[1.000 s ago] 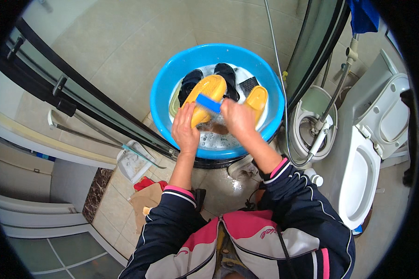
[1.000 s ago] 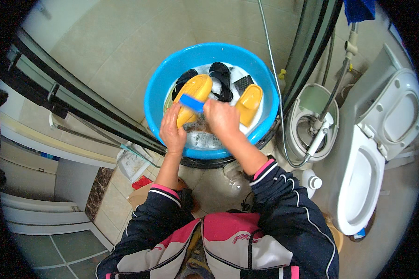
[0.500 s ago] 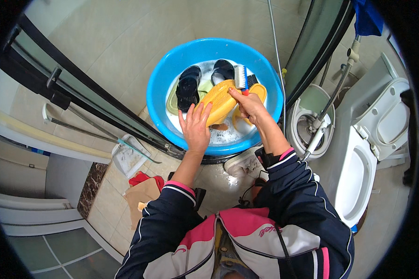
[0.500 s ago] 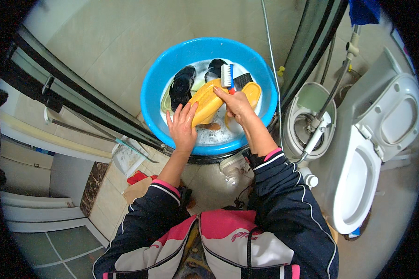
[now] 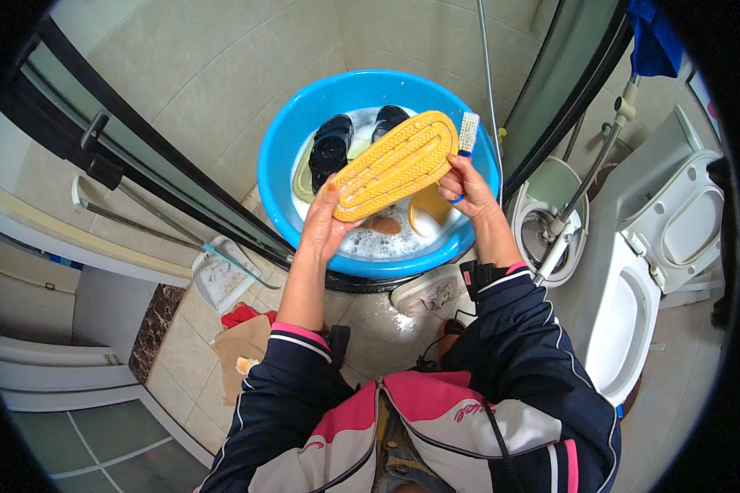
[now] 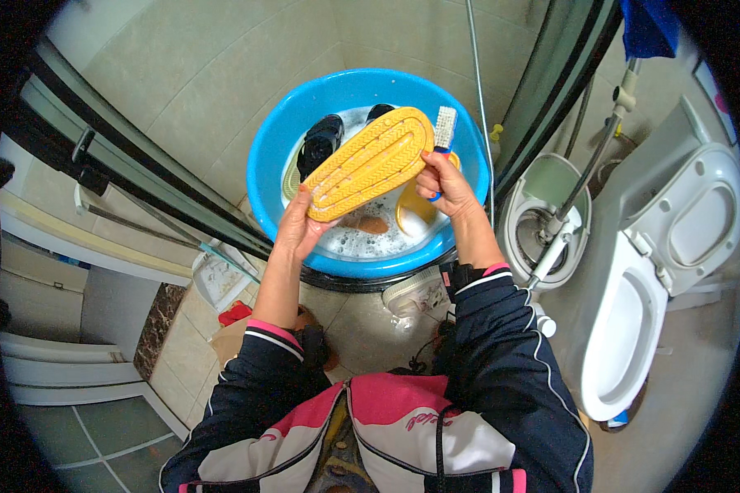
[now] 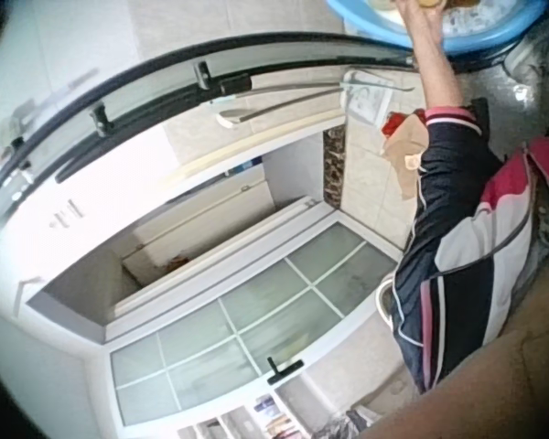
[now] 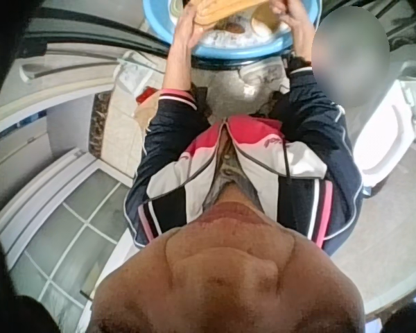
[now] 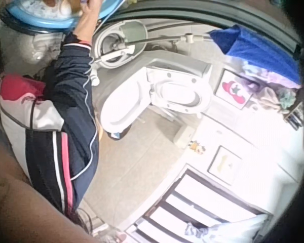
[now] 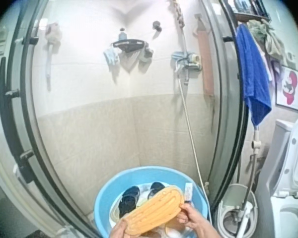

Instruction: The person scrubs a pair of black shoes and a pair of yellow slippers in a blue basin filled with soapy water using a blue brush. They rinse the items in the basin and continue scrubbing each shoe and slipper individually.

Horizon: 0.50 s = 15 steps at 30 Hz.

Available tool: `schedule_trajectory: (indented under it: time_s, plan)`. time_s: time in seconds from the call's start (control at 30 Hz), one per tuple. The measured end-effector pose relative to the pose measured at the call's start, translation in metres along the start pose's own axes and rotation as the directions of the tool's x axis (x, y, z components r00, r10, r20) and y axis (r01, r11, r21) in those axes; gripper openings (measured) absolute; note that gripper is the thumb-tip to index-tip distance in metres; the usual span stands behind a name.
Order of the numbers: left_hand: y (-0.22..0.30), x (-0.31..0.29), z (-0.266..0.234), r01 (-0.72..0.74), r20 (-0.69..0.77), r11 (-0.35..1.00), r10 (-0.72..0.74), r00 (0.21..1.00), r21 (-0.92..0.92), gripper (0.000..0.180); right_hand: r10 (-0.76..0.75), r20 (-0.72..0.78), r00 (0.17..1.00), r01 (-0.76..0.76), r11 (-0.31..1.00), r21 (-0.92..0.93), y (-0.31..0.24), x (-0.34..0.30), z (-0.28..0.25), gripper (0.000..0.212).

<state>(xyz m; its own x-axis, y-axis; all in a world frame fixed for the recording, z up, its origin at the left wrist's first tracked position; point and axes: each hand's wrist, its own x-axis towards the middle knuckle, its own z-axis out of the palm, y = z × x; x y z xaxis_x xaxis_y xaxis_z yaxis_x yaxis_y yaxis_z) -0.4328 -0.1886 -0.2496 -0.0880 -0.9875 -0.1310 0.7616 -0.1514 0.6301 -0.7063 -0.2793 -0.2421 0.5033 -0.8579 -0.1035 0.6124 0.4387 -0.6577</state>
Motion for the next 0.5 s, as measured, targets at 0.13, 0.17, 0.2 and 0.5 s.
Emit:
schedule_trajectory:
  time_s: [0.13,0.17,0.2,0.5]
  plan:
    - [0.002,-0.007,0.004,-0.048,0.009,0.963,0.047,0.999,0.266,0.046,0.014,-0.202,0.979,-0.058,0.975,-0.212,0.004,0.007,0.003,0.022]
    - [0.000,-0.006,0.007,-0.112,-0.031,0.924,0.132,0.991,0.366,0.037,-0.035,-0.378,0.925,-0.115,0.923,-0.367,0.006,0.009,0.007,0.023]
    - [0.001,-0.008,0.009,-0.171,-0.015,0.829,0.211,0.977,0.532,0.034,-0.114,-0.529,0.841,-0.198,0.844,-0.498,0.007,0.010,0.009,0.025]
    - [-0.015,-0.003,0.009,-0.368,0.137,0.531,0.425,0.895,0.764,0.033,-0.706,-0.247,0.663,-0.460,-0.125,-0.879,0.022,0.013,0.026,0.051]
